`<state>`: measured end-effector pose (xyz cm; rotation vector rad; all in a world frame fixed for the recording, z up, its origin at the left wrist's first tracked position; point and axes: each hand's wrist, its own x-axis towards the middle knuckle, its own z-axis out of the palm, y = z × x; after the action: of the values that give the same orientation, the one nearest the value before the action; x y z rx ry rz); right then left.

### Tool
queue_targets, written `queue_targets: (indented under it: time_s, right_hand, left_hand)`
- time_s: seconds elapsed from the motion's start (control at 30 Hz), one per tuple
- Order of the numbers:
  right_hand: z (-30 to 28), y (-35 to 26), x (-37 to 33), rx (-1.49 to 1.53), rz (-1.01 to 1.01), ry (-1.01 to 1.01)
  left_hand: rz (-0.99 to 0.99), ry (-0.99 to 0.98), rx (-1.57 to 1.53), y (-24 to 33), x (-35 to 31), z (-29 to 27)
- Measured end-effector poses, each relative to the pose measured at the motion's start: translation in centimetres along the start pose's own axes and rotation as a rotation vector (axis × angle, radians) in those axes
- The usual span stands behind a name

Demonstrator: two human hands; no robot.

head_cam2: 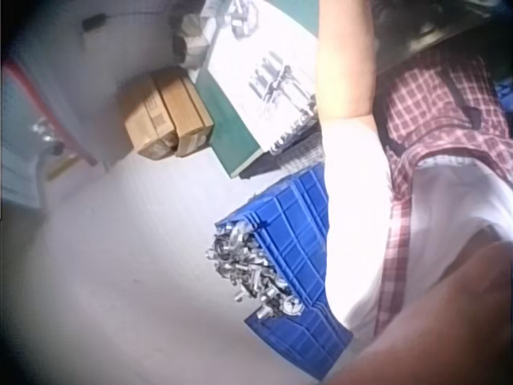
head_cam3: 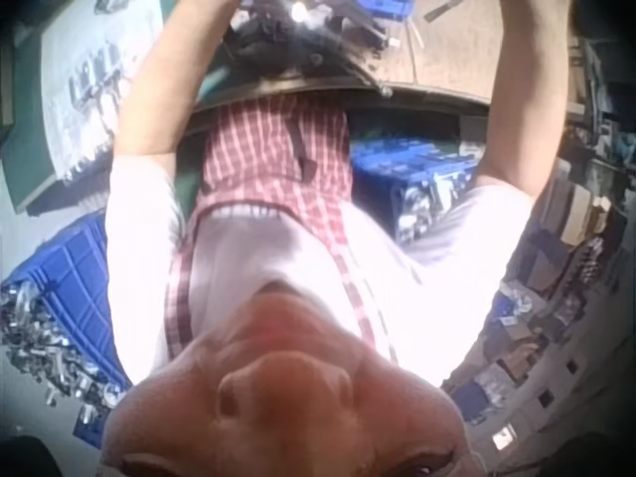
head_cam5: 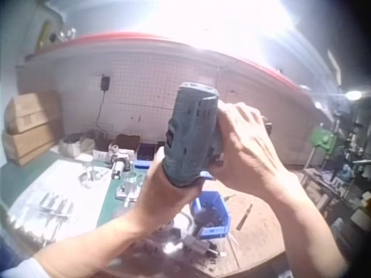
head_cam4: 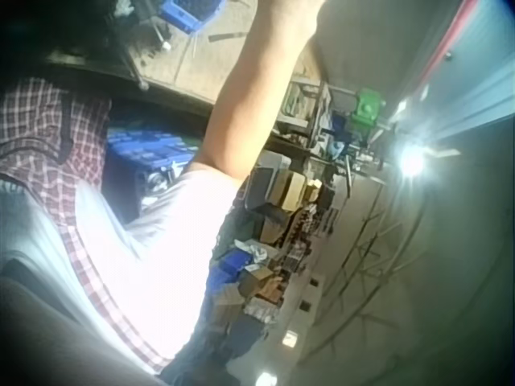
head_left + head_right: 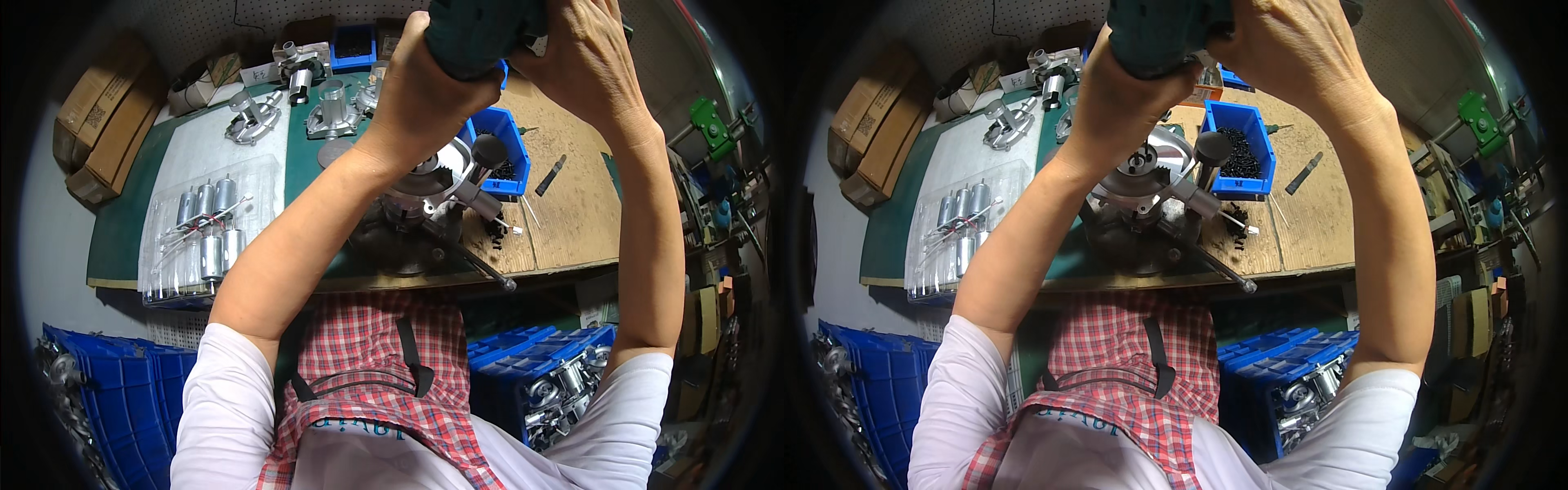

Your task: The person assembles small mechanical components on a workbench, attaching cylindrical motors to a circular metal housing and securing them with screws using a cordless drill. The person repeatedly picks parts from a blue bin, aligns them, and fastens them before placing the assembled unit aside.

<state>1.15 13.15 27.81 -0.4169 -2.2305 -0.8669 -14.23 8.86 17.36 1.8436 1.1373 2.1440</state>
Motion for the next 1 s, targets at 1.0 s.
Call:
queue_targets:
  time_s: [1.0]
  right_hand:
    - [-0.4, -1.0, -0.3, -0.074, -0.135, 0.171]
  left_hand:
    - [-0.115, -0.073, 0.001, 1.0, -1.2, -1.0]
